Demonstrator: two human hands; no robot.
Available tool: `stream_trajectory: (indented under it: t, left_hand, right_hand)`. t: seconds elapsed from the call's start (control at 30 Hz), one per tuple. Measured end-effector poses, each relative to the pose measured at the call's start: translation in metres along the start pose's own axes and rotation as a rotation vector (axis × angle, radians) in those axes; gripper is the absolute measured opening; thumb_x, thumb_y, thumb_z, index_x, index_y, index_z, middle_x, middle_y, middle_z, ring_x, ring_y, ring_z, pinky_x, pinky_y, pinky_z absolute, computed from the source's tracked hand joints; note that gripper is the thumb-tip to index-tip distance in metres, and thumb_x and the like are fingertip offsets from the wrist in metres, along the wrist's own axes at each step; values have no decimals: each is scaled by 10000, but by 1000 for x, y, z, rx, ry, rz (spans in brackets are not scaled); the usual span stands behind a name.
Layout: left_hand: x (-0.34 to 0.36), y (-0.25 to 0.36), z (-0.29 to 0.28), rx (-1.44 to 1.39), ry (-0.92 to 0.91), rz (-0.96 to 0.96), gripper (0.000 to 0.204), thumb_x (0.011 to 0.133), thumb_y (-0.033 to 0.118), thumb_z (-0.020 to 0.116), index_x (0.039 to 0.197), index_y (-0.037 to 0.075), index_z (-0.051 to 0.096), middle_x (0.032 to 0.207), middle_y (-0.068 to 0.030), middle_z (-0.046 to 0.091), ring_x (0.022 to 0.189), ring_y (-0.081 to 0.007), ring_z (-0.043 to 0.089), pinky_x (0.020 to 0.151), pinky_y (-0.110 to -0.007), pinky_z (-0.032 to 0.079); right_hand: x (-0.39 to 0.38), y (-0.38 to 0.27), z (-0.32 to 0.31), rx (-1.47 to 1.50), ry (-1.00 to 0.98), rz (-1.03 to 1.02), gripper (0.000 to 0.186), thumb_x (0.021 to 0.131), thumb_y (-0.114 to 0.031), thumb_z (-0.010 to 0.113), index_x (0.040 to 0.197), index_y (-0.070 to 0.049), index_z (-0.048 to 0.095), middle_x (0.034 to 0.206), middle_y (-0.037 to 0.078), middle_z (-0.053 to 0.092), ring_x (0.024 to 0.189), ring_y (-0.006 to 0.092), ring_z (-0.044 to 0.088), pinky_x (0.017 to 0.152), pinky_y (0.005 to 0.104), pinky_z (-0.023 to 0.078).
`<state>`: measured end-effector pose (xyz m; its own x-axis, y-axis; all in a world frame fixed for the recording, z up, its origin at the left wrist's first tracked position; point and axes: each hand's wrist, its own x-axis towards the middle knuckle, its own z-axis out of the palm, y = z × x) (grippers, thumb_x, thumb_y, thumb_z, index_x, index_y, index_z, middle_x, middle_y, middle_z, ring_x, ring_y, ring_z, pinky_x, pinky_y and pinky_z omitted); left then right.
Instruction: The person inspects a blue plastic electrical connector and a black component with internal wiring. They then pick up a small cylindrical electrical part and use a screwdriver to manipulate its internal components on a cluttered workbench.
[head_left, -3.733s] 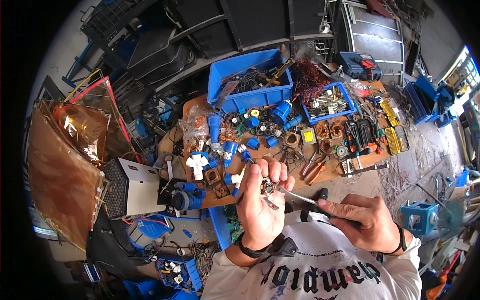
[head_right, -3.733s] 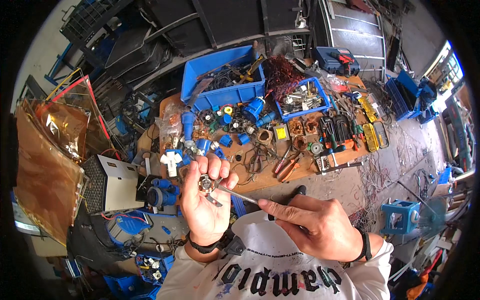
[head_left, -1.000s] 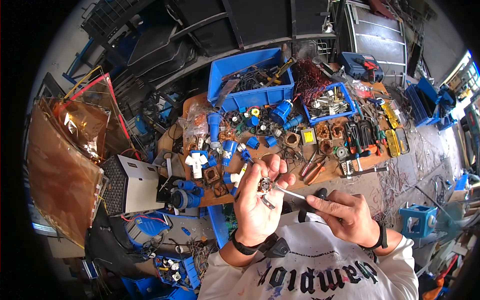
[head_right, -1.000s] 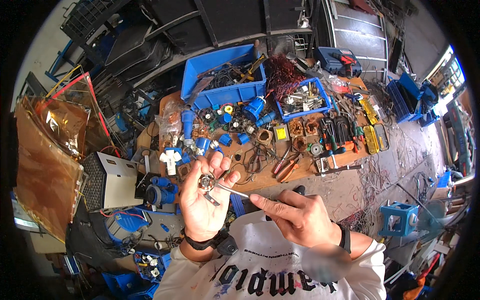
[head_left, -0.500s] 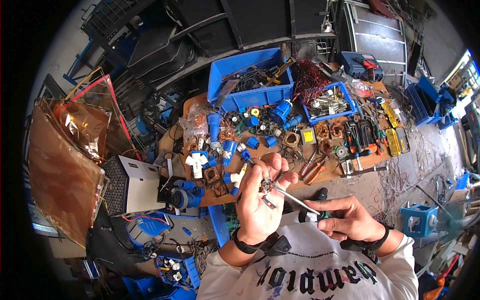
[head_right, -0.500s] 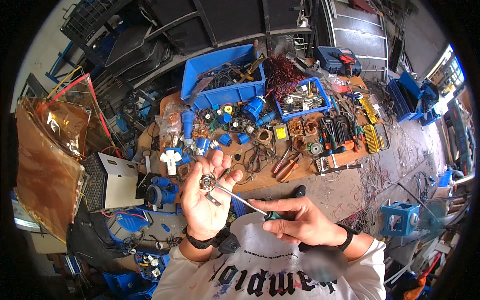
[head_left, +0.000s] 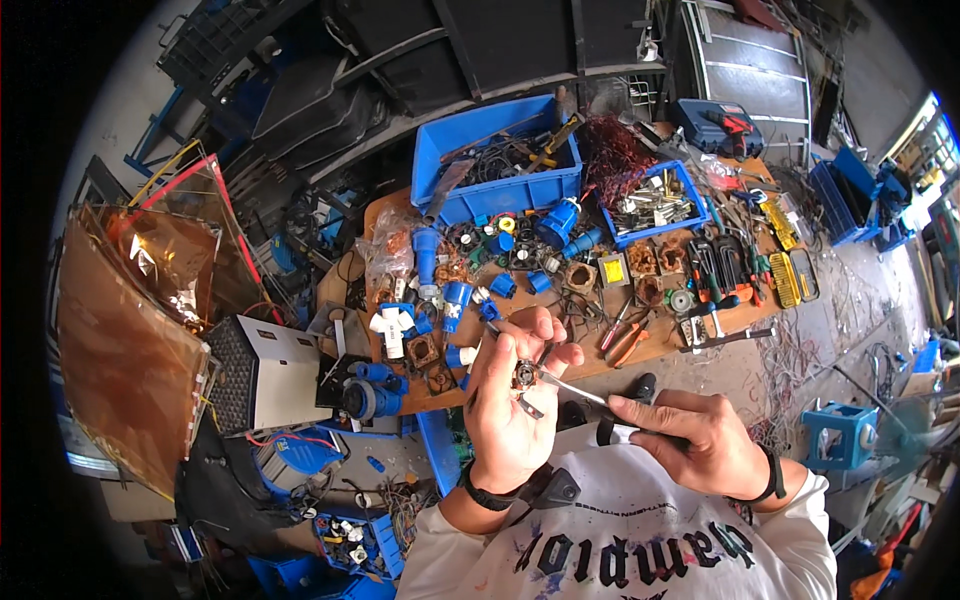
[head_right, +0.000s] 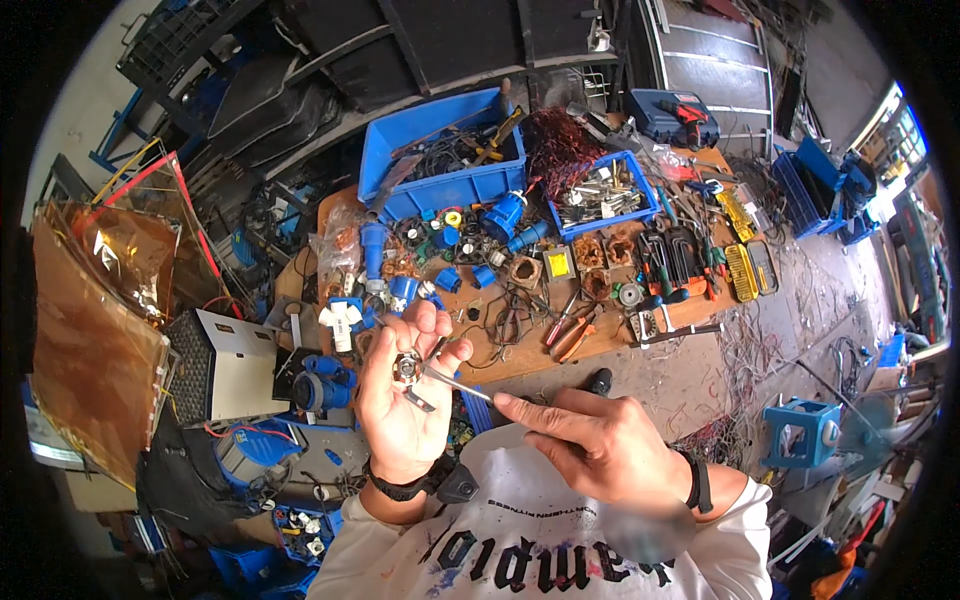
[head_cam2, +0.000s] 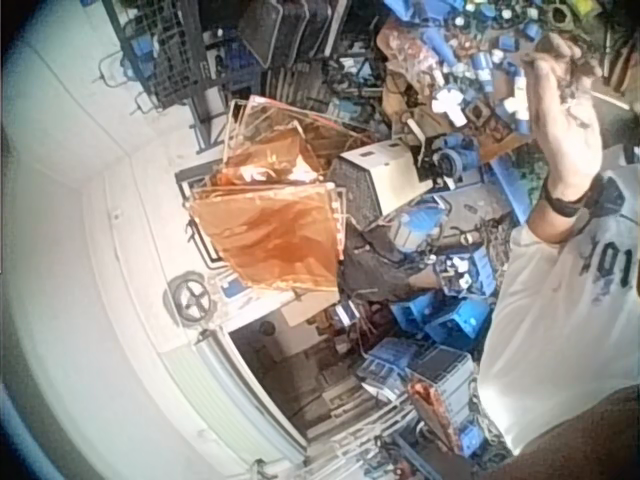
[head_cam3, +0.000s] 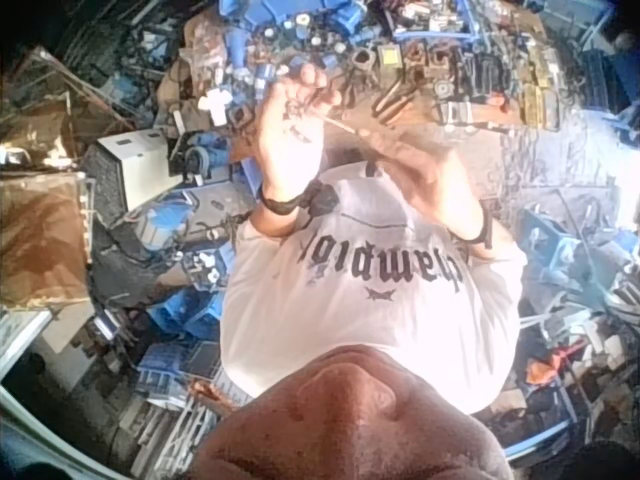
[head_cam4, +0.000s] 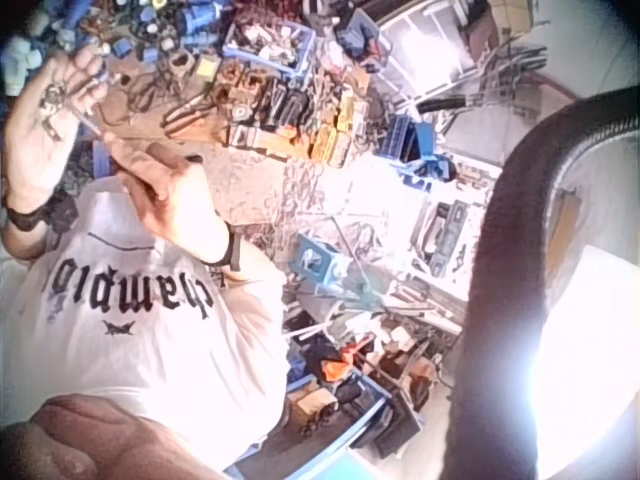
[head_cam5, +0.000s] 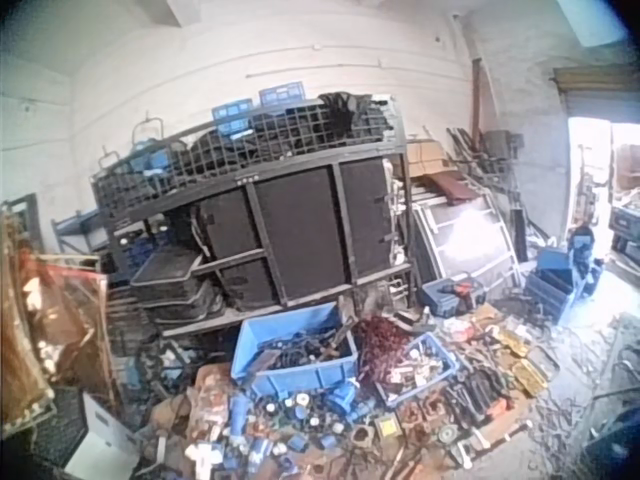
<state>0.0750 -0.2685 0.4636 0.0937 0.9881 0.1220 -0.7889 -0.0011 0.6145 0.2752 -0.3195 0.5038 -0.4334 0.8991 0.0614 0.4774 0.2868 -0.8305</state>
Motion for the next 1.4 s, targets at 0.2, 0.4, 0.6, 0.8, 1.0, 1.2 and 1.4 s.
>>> stream_trajectory:
  t: [0.2, 0.4, 0.6, 0.8, 1.0, 1.2, 1.4]
  left_hand:
    - [0, -5, -1, -50, -58, -17, 221, 1042, 228, 366, 944, 81, 498, 1110, -114, 495, 1062, -235, 475, 861, -434, 470]
    - [-1, -4, 0, -65, -43, -21, 218, 1039, 229, 370, 934, 84, 494, 1127, -113, 501, 1072, -236, 480, 875, -435, 471]
    - [-3, -2, 1, -73, -13, -50, 223, 1036, 236, 387, 910, 86, 495, 1155, -111, 527, 1096, -233, 498, 879, -437, 472]
    - [-5, -1, 4, -95, 34, -70, 228, 1037, 241, 388, 915, 85, 502, 1169, -116, 533, 1111, -226, 498, 882, -435, 472]
    - [-7, -1, 5, 32, -56, -15, 220, 1040, 226, 366, 935, 83, 496, 1141, -124, 511, 1081, -221, 491, 871, -430, 469]
    - [-6, -1, 14, 68, -53, -77, 218, 1017, 274, 414, 880, 118, 480, 1059, -66, 486, 1061, -206, 450, 836, -446, 447]
    - [-6, -2, 10, 42, -48, -78, 203, 1013, 276, 423, 901, 126, 499, 1072, -67, 491, 1075, -207, 447, 838, -453, 446]
  right_hand:
    - [-5, 15, 9, 631, -86, 178, 466, 882, -38, 676, 1334, -81, 570, 729, 20, 618, 573, 90, 524, 500, 261, 443]
    - [-5, 18, 2, 1147, -294, 532, 466, 934, -87, 635, 1385, -115, 519, 686, -4, 542, 507, 36, 427, 429, 204, 353]
    - [-6, 25, 3, 1224, -325, 555, 453, 932, -86, 633, 1373, -104, 532, 700, 12, 572, 499, 63, 468, 433, 222, 380]
    - [-2, 22, 11, 151, 75, -148, 481, 845, -49, 689, 1312, -111, 594, 776, 94, 644, 637, 238, 625, 581, 336, 508]
    - [-9, -1, -8, 71, -30, 1, 500, 816, -33, 706, 1295, -145, 615, 805, 120, 648, 655, 284, 626, 607, 365, 508]
    - [-14, 17, 7, 335, 18, -63, 467, 855, -30, 688, 1308, -103, 600, 823, 61, 679, 620, 166, 603, 592, 318, 502]
    - [-16, 17, -1, 977, -250, 451, 459, 916, -71, 654, 1361, -108, 547, 737, 9, 608, 542, 48, 472, 469, 223, 404]
